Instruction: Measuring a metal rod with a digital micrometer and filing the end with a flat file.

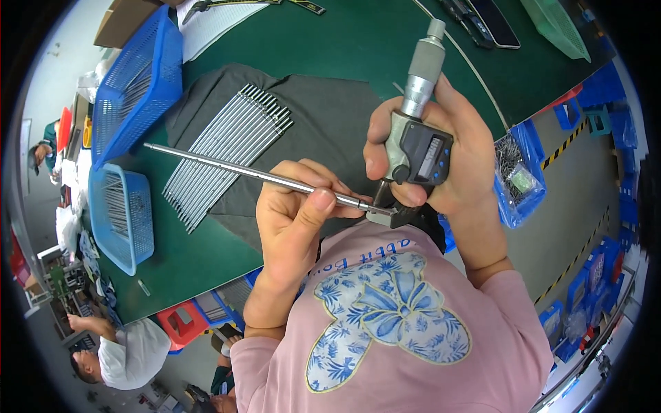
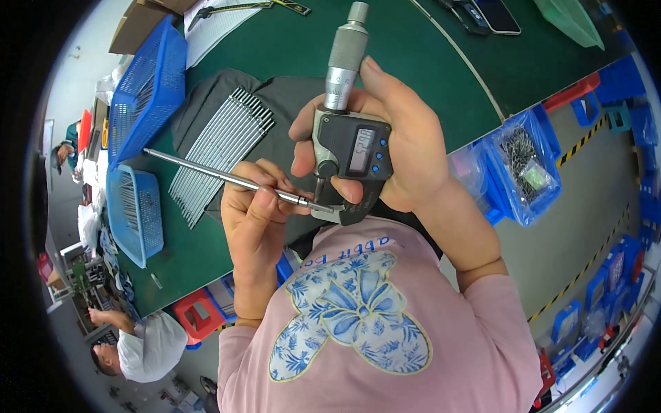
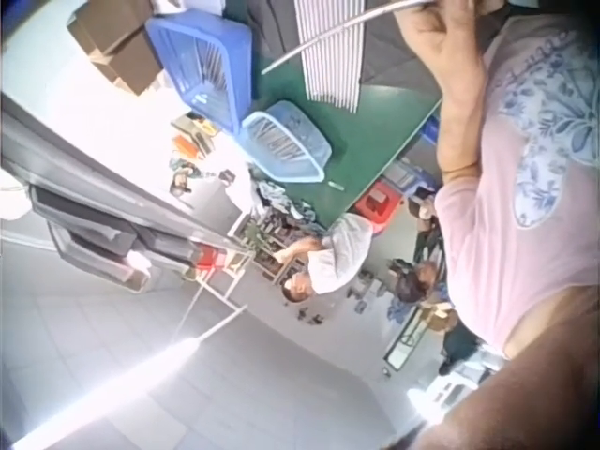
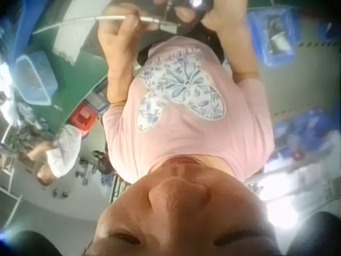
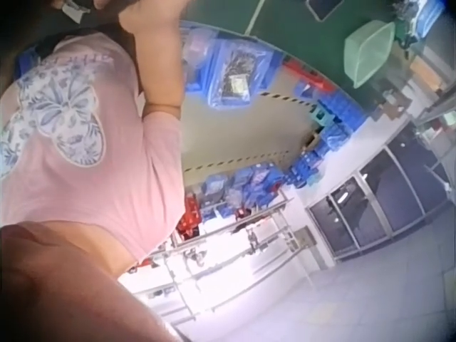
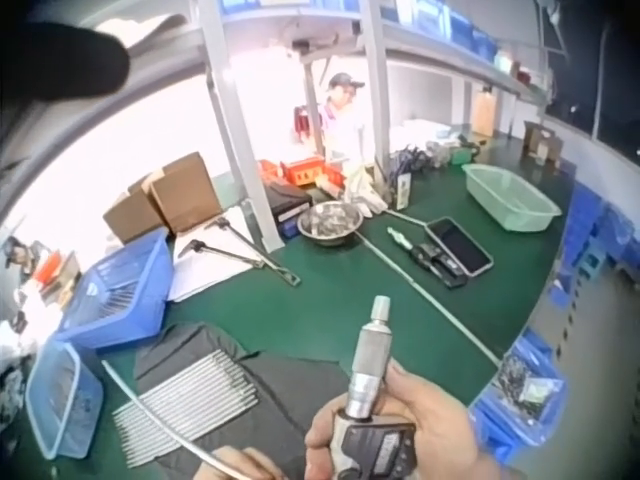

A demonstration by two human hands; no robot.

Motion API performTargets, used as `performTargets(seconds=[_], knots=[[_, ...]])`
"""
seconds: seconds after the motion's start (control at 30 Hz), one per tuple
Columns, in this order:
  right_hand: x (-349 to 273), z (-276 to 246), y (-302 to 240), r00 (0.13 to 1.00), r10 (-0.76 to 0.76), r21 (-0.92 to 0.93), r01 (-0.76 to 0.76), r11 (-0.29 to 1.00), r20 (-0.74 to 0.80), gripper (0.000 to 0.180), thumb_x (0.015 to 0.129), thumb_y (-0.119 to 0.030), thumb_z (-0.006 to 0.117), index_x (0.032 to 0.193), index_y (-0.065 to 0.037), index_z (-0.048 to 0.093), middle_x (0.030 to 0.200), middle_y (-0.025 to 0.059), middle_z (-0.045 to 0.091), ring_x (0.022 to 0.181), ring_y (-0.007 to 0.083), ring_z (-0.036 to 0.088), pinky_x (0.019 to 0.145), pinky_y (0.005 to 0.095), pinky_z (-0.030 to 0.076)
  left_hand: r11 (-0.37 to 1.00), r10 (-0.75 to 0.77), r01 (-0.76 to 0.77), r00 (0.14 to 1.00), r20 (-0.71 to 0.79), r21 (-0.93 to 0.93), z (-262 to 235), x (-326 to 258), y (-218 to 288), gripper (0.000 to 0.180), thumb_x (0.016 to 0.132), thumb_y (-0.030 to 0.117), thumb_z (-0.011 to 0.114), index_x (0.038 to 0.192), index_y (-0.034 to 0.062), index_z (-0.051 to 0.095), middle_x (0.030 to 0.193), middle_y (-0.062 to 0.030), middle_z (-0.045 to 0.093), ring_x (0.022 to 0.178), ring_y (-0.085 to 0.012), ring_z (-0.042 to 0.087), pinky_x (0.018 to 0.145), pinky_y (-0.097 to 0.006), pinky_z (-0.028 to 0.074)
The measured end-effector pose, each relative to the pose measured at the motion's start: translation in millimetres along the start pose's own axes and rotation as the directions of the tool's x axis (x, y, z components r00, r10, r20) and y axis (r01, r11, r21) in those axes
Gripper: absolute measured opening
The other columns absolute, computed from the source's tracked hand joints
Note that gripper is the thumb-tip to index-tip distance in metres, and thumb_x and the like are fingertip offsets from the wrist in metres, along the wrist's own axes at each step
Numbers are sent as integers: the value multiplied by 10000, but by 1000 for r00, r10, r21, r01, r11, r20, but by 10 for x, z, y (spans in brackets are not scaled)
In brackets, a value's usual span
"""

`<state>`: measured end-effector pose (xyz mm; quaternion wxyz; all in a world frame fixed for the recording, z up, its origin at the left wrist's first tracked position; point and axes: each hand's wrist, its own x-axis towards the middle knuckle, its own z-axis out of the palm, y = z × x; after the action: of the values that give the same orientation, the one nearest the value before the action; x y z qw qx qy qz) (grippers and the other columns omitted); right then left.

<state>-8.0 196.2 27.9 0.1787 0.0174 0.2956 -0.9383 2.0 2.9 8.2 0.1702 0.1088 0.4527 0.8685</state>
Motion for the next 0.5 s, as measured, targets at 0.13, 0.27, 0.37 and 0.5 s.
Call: performTargets(seconds=[0.13,0.27,0.37,0.5], knots=[[30,-18,21,998,56,64,-56,996,11,726,956,-534,230,965,98,587,773,247,637,372,183,515,398,251,442,1000,-25,25,1000,-1,3,2,-7,0,131,909,38,563,964,-39,473,930,-153,556,802,-217,664,718,-310,599],[40,-12,38,998,58,59,-59,996,12,732,947,-549,246,964,97,588,769,242,638,374,181,523,402,244,450,999,-40,40,999,-15,16,14,-16,15,141,907,36,567,971,-43,470,935,-161,561,769,-207,666,709,-305,601],[27,3,32,998,67,63,-67,996,16,742,938,-566,257,960,98,590,767,238,639,376,181,528,396,237,450,999,-33,33,999,-4,5,8,-23,9,143,906,35,569,974,-42,468,936,-162,562,774,-204,666,709,-303,599],[24,32,17,999,52,17,-52,998,-8,741,947,-573,221,934,74,581,743,266,614,367,208,483,340,253,414,999,-30,30,1000,-6,16,8,-20,6,142,906,32,568,978,-39,469,936,-161,563,772,-200,665,708,-297,596]])
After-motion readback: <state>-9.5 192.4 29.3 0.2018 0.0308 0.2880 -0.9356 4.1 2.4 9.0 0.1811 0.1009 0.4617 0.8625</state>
